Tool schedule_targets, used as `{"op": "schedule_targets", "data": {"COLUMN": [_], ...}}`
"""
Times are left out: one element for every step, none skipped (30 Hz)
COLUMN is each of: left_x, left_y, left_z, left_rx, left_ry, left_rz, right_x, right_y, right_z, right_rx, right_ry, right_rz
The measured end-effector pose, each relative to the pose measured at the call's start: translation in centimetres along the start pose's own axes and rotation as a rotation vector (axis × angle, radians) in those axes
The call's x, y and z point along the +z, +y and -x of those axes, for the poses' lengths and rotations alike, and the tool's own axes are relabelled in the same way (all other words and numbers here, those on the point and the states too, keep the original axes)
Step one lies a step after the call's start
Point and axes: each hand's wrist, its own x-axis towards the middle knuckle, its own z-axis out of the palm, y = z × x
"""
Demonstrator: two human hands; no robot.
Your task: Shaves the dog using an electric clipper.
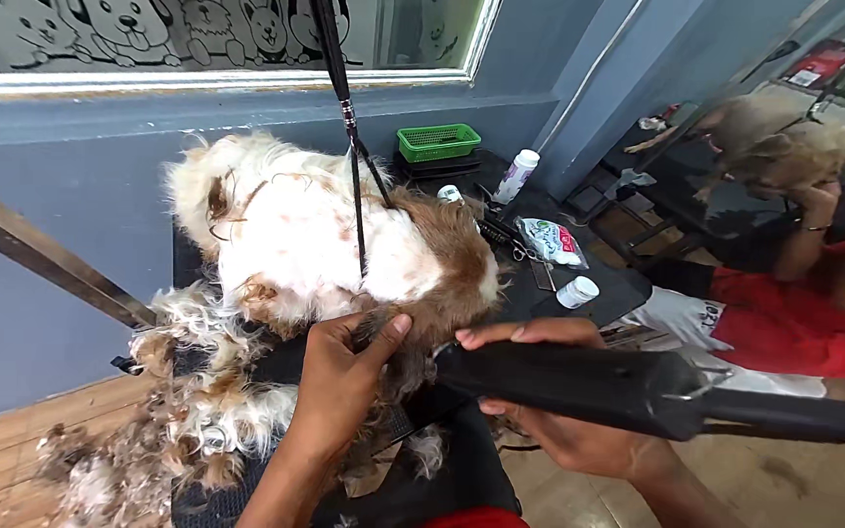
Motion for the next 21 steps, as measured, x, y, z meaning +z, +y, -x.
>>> {"op": "schedule_targets", "data": {"left_x": [-0.1, -0.2, -0.2, -0.2, -0.2, -0.3, -0.3, -0.4, -0.4, -0.5, -0.5, -0.5, -0.6, -0.7, -0.8, -0.8, -0.9, -0.8, -0.8, -0.8, -0.8], "left_y": [0.0, 0.0, 0.0, 0.0, 0.0, 0.0, 0.1, 0.2, 0.3, 0.5, 0.7, 0.8, 0.8, 0.8, 0.7, 0.6, 0.6, 0.6, 0.8, 0.9, 1.0], "left_z": [0.1, 0.1, 0.1, 0.2, 0.2, 0.3, 0.3, 0.3, 0.4, 0.4, 0.4, 0.4, 0.4, 0.4, 0.4, 0.4, 0.5, 0.5, 0.5, 0.5, 0.5], "left_rx": [0.016, 0.023, 0.017, 0.002, -0.011, -0.018, -0.023, -0.025, -0.028, -0.032, -0.038, -0.041, -0.041, -0.034, -0.024, -0.018, -0.015, -0.018, -0.025, -0.026, -0.021], "left_ry": [-0.008, -0.024, -0.038, -0.05, -0.062, -0.072, -0.081, -0.088, -0.091, -0.091, -0.092, -0.096, -0.101, -0.106, -0.11, -0.112, -0.11, -0.109, -0.109, -0.114, -0.121], "left_rz": [-0.008, -0.002, 0.021, 0.051, 0.077, 0.097, 0.113, 0.125, 0.134, 0.143, 0.152, 0.16, 0.165, 0.162, 0.153, 0.146, 0.142, 0.145, 0.156, 0.163, 0.161], "right_x": [-0.6, -1.2, -1.8, -2.4, -2.9, -3.2, -3.2, -3.1, -2.6, -2.1, -1.4, -0.8, -0.1, 0.5, 0.8, 0.9, 1.1, 1.4, 1.6, 1.7, 1.8], "right_y": [-0.2, -0.5, -1.1, -1.8, -2.6, -3.3, -3.9, -4.2, -4.3, -4.0, -3.4, -2.6, -1.9, -1.1, -0.2, 0.7, 1.2, 1.3, 1.2, 0.9, 0.2], "right_z": [0.4, 0.4, 0.1, -0.4, -1.2, -2.0, -2.8, -3.6, -4.2, -4.7, -4.9, -4.9, -4.6, -3.9, -2.7, -1.4, -0.6, -0.1, 0.3, 0.6, 0.7], "right_rx": [0.012, 0.011, -0.001, -0.021, -0.052, -0.094, -0.142, -0.195, -0.247, -0.297, -0.338, -0.366, -0.367, -0.345, -0.307, -0.258, -0.234, -0.223, -0.205, -0.189, -0.162], "right_ry": [-0.01, -0.002, 0.018, 0.05, 0.085, 0.118, 0.143, 0.159, 0.163, 0.158, 0.147, 0.127, 0.107, 0.086, 0.057, 0.028, 0.013, 0.009, 0.006, 0.028, 0.067], "right_rz": [-0.023, -0.037, -0.031, -0.01, 0.017, 0.049, 0.081, 0.098, 0.102, 0.098, 0.079, 0.05, 0.027, -0.003, -0.024, -0.018, -0.012, -0.011, -0.023, -0.049, -0.082]}}
